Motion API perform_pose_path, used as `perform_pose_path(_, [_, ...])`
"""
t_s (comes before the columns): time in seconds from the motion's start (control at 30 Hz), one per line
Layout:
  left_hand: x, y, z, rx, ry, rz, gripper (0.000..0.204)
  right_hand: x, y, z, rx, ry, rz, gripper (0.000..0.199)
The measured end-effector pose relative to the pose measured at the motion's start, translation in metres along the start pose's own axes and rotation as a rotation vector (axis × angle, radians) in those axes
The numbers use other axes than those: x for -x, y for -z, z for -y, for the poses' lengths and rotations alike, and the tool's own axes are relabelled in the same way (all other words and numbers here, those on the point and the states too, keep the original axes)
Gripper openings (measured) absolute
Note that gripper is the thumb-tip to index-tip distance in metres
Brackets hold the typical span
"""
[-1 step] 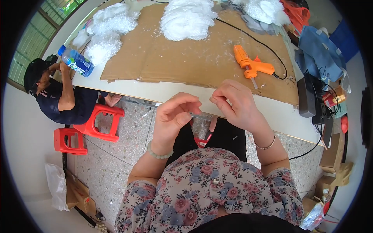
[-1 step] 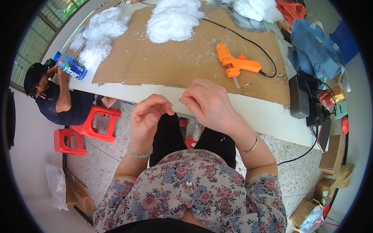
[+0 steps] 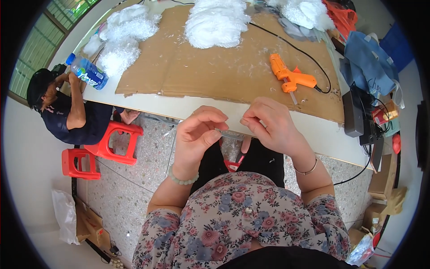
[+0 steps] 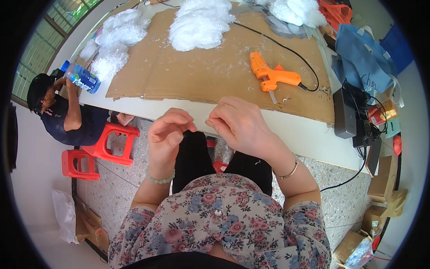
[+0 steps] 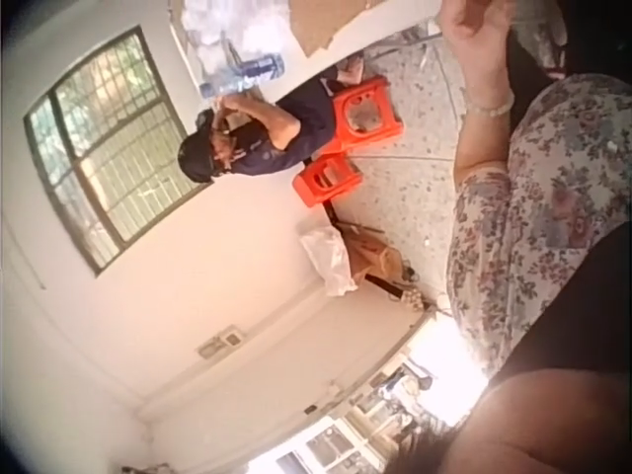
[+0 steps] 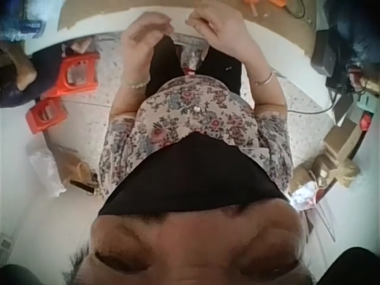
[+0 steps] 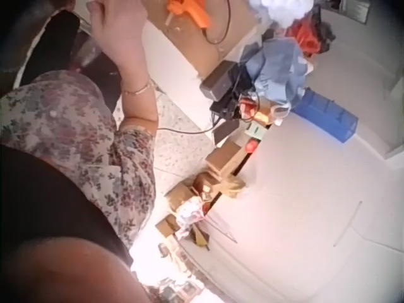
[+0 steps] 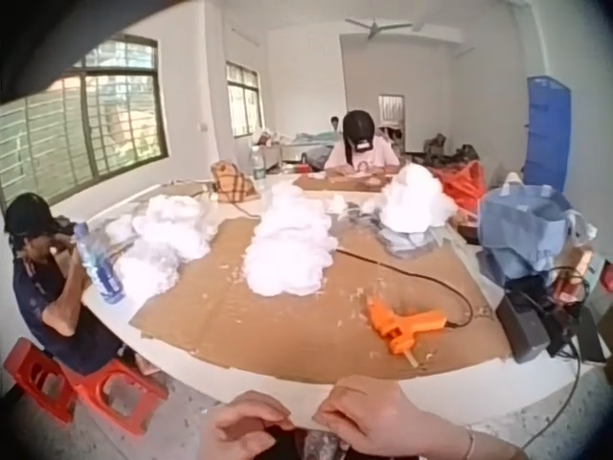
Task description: Gluing white stuffing material onto a template using a hot glue gun.
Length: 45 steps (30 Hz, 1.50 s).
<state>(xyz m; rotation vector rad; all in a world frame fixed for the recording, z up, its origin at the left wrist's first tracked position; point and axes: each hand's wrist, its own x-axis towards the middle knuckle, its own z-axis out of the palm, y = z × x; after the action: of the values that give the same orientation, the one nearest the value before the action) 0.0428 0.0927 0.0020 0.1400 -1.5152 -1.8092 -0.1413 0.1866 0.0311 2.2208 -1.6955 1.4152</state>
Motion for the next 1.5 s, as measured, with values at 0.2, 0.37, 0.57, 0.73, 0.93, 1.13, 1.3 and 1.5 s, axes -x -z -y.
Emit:
perform_pose_path(0.2, [-0.013, 0.022, -0.002, 0.127, -0.124, -0.243, 0.018, 0.001, -0.012, 0.009, 0.03, 0.091, 0.351, 0.019])
perform_pose_path(0.37, [-0.03, 0.042, 0.004, 0.69, 0.061, -0.382, 0.034, -0.006, -0.013, 0.012, 0.026, 0.077, 0.256, 0.02])
perform_pose_path(0.57, [-0.031, 0.043, 0.006, 0.697, 0.068, -0.352, 0.033, -0.013, -0.014, 0.012, 0.05, 0.025, 0.113, 0.016])
perform_pose_path(0.73, [-0.032, 0.03, 0.007, 0.614, 0.074, -0.293, 0.024, -0.02, 0.003, 0.013, -0.078, -0.12, 0.21, 0.013])
perform_pose_path(0.93, [-0.029, 0.015, 0.013, 0.429, 0.064, -0.131, 0.01, -0.036, -0.002, 0.014, -0.051, -0.079, 0.055, 0.021])
perform_pose_path(1.13, [-0.029, 0.01, 0.007, 0.199, 0.066, -0.109, 0.007, -0.035, -0.003, 0.013, -0.163, -0.055, 0.014, 0.024])
perform_pose_path(1.3, [-0.03, 0.005, 0.007, 0.187, 0.094, -0.14, 0.009, -0.033, -0.003, 0.015, -0.214, -0.074, 0.05, 0.025])
perform_pose_path(1.5, [-0.034, 0.01, 0.011, 0.215, 0.087, -0.081, 0.01, -0.035, -0.004, 0.009, -0.085, 0.01, 0.013, 0.013])
